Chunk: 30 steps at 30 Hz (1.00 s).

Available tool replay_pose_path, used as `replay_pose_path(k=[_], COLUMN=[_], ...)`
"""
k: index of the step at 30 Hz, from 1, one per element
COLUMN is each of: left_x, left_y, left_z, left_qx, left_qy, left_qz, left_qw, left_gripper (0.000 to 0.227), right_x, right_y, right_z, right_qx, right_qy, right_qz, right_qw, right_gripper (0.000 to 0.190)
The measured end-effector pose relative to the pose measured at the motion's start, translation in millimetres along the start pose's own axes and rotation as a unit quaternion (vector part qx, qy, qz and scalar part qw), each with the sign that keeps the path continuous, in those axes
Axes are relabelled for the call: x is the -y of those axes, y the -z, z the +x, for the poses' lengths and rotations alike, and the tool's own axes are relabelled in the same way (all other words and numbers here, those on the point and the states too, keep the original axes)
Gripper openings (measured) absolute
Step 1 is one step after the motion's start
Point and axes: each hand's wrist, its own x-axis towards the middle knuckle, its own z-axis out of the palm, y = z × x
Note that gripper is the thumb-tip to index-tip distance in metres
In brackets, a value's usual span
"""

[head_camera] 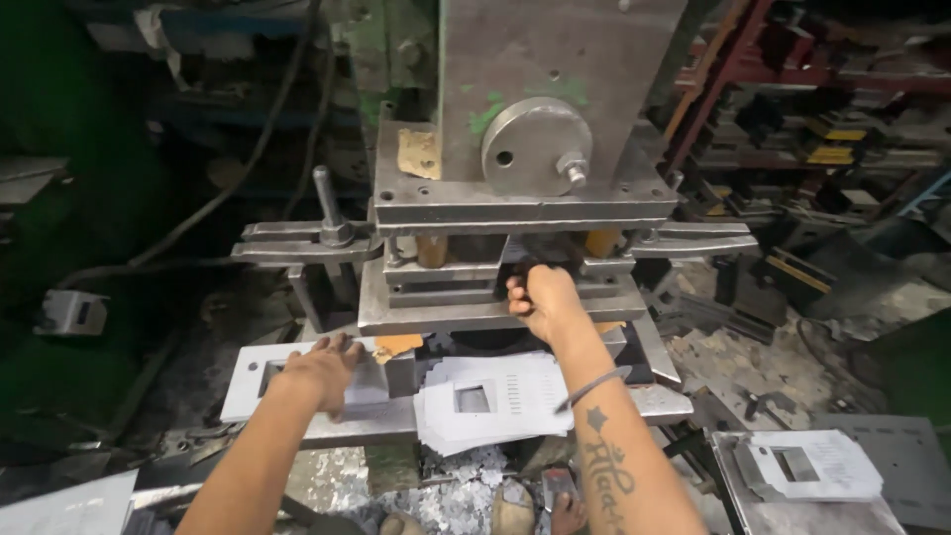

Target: Operating an industrial stamping press to shape and punch holes into metal panels.

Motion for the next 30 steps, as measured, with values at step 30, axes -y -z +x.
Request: replay_pose_path(k=[30], left_x=[6.5], left_y=[-5.6], left_z=[9.9], left_qx=[-0.019], left_qy=[-0.031], left_qz=[0.037], left_qw=[0.999], left_gripper=[0.132], right_x=[14.0], right_y=[-27.1], right_z=[-38.9], right_qx=[-0.042], right_qy=[0.023], right_qz=[-0.046], right_qw=[0.998], right_gripper=[0.019])
